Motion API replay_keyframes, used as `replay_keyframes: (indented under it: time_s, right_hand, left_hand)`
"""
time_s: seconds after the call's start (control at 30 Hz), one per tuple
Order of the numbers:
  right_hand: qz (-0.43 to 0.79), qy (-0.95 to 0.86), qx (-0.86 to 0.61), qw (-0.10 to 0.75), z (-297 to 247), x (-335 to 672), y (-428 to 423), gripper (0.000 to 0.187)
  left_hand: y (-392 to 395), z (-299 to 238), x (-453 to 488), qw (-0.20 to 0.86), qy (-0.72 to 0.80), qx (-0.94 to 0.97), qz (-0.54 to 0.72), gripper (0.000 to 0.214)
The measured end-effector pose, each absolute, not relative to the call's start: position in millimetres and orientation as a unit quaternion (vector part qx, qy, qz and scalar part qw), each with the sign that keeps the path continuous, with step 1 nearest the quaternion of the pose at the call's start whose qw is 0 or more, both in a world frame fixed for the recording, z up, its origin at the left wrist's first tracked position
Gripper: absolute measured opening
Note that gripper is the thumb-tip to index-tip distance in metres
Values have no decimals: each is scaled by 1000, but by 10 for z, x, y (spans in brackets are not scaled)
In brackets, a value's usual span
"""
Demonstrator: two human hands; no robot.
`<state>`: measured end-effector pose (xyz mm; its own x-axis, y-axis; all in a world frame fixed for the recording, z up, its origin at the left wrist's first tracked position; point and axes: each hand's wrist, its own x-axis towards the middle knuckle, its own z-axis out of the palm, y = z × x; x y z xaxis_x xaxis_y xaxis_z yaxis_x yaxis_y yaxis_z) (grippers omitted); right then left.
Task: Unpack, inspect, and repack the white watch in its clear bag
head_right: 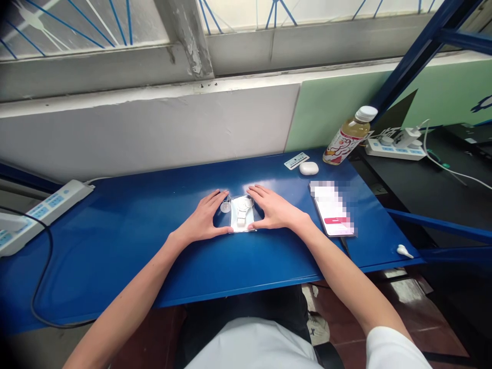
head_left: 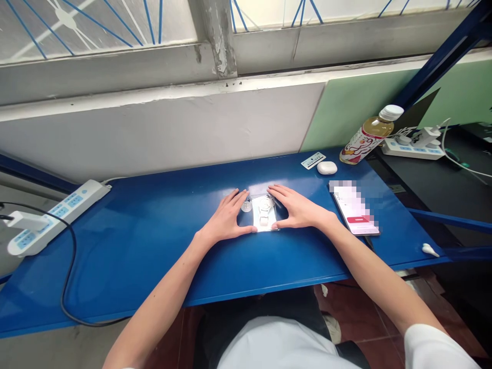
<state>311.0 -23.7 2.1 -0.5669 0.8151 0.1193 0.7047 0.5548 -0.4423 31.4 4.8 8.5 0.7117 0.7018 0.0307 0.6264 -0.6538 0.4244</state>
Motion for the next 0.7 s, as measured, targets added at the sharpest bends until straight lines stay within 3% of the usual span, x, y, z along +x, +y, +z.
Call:
replay_keyframes:
  time_s: [0.7]
  right_hand:
    - [199, -861, -453, 121, 32, 3161, -237, 111]
  left_hand:
    - [55, 44, 296, 190, 359, 912, 56, 104]
